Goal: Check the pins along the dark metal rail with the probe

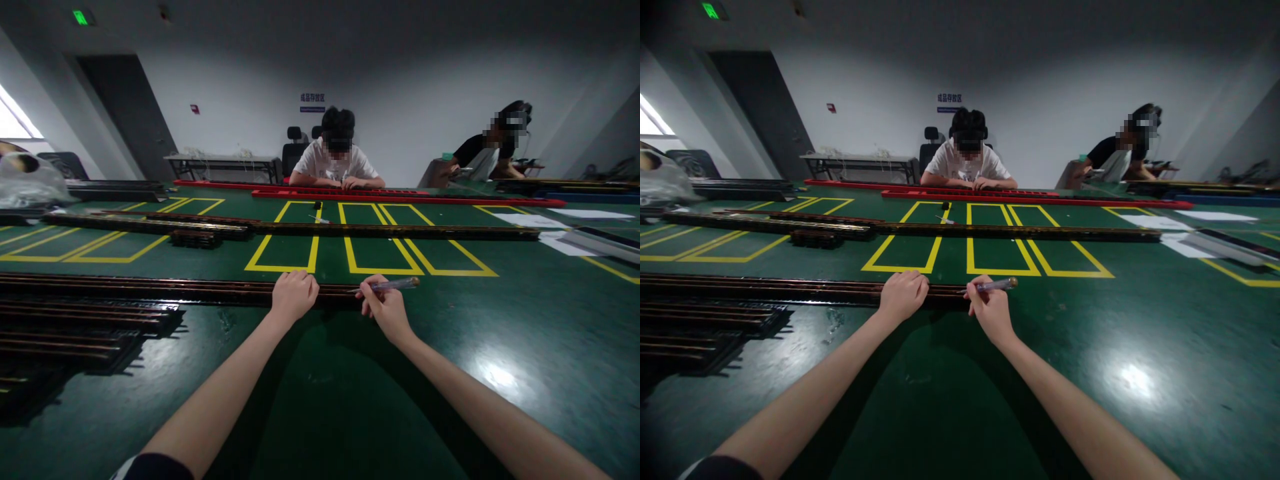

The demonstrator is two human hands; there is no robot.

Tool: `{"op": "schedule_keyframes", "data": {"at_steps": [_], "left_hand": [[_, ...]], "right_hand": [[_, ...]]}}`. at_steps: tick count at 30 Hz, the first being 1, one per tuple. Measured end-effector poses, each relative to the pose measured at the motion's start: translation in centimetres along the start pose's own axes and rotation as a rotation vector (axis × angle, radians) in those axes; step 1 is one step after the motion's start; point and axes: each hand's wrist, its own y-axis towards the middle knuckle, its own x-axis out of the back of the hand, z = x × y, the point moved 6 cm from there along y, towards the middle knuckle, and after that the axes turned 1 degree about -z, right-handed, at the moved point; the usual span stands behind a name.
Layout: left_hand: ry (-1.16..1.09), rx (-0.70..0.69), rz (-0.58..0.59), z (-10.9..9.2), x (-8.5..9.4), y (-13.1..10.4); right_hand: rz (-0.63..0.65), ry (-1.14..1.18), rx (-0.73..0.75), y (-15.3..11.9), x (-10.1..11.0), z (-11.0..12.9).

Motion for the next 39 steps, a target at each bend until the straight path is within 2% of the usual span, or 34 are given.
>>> {"op": "schedule_keyframes", "data": {"at_steps": [25, 39], "left_hand": [[0.021, -0.005, -0.014, -0.16, 0.14, 0.02], [0.016, 0.008, 0.022, -0.10, 0.07, 0.05]], "right_hand": [[-0.003, 0.000, -0.013, -0.02, 0.08, 0.12], [0.000, 0.011, -0.002, -0.06, 0.04, 0.05]]}}
